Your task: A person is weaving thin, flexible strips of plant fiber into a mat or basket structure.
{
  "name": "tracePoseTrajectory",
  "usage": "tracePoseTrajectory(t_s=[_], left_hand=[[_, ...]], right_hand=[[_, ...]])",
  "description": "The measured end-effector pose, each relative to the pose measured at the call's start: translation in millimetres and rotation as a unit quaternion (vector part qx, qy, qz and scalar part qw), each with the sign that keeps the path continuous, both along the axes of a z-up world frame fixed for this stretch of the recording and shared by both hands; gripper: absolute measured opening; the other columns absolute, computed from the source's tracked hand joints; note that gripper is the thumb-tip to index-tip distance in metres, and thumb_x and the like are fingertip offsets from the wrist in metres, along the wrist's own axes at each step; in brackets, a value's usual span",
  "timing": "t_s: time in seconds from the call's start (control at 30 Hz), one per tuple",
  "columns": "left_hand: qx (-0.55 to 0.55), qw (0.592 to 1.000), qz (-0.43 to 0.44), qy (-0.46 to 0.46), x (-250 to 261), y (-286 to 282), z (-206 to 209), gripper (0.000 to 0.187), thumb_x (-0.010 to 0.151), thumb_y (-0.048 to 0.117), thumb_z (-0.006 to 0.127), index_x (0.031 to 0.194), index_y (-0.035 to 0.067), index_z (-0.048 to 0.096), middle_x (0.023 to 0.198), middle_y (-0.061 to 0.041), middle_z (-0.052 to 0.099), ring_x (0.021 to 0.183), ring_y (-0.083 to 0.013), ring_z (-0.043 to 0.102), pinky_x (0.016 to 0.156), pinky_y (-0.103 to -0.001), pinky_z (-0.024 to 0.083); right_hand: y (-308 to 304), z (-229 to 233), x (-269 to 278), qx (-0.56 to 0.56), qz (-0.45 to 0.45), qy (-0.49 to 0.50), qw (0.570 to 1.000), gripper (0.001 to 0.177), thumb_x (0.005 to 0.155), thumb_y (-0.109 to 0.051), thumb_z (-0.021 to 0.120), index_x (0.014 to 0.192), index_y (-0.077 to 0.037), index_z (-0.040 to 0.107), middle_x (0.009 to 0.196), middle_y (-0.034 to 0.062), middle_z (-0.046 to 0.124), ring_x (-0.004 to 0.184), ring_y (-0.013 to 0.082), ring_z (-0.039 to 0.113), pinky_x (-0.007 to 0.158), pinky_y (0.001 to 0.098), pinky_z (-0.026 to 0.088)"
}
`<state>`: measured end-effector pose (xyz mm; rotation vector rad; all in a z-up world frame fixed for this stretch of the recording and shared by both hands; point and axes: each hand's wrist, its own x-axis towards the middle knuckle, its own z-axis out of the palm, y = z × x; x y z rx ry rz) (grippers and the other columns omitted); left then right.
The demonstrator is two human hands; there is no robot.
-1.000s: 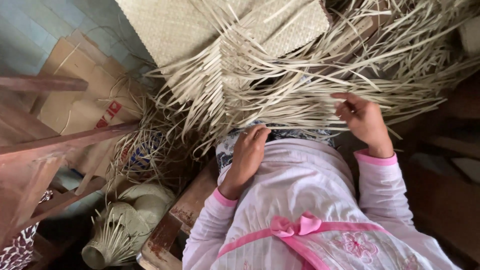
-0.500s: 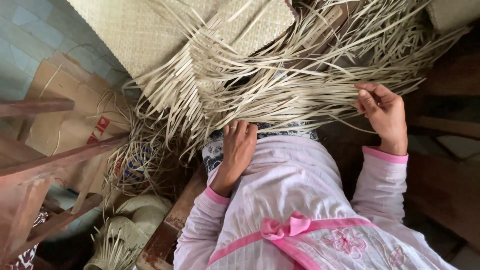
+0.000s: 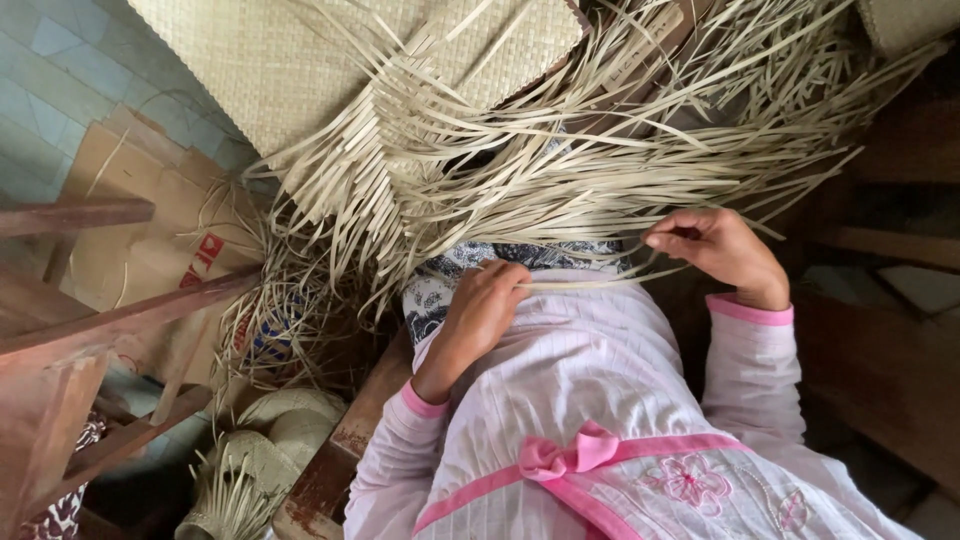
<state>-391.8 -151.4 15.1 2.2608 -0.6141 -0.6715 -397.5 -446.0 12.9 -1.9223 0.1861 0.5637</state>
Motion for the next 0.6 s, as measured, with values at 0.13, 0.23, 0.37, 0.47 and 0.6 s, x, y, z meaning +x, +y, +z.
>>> tracePoseTrajectory(t_s=[0.13,0.23,0.37,0.47,0.6], left_hand=[[0.022,1.0,0.016,-0.008,10,-20,-16,0.013,0.087,0.005,0.045,0.098,0.006,0.053,0.08,-0.015,0.055,0.066,-0.0271,0.059,0.054,-0.036,0.048],[-0.009,0.995,0.095,0.011,18,-33,-40,0.011,0.085,0.001,0.046,0.094,0.003,0.052,0.087,-0.017,0.053,0.055,-0.0194,0.054,0.052,-0.032,0.048],[0.028,0.969,0.013,-0.244,18,-41,-89,0.007,0.076,-0.002,0.053,0.078,0.006,0.052,0.078,-0.007,0.047,0.05,-0.0211,0.057,0.046,-0.032,0.047],[0.046,0.956,-0.006,-0.291,21,-43,-89,0.01,0.075,-0.004,0.054,0.074,0.005,0.052,0.08,-0.006,0.044,0.055,-0.0225,0.06,0.052,-0.034,0.048],[0.051,0.931,0.009,-0.362,24,-45,-87,0.008,0.073,-0.002,0.054,0.072,0.005,0.05,0.076,-0.005,0.039,0.062,-0.0253,0.057,0.052,-0.034,0.045]], right_hand=[[10,0,1,-0.005,0.027,0.011,1.0,0.009,0.074,-0.007,0.067,0.08,-0.002,0.069,0.063,0.0139,0.062,0.054,0.0159,0.056,0.045,0.0253,0.044],[10,-6,0,0.005,0.025,0.017,1.0,0.014,0.074,-0.011,0.067,0.086,-0.003,0.068,0.062,0.0123,0.063,0.053,0.0143,0.055,0.045,0.0248,0.045],[-1,-27,-6,0.021,-0.119,-0.084,0.989,0.013,0.087,-0.011,0.062,0.095,-0.002,0.056,0.057,0.0085,0.054,0.05,0.0136,0.053,0.046,0.0212,0.042],[-6,-29,-7,0.024,-0.133,-0.083,0.987,0.015,0.088,-0.013,0.062,0.093,0.0,0.056,0.061,0.0096,0.054,0.051,0.0138,0.055,0.045,0.0205,0.043],[-6,-33,-8,0.015,-0.125,-0.078,0.989,0.018,0.089,-0.015,0.062,0.091,0.002,0.057,0.062,0.0105,0.055,0.051,0.0142,0.056,0.042,0.0198,0.043]])
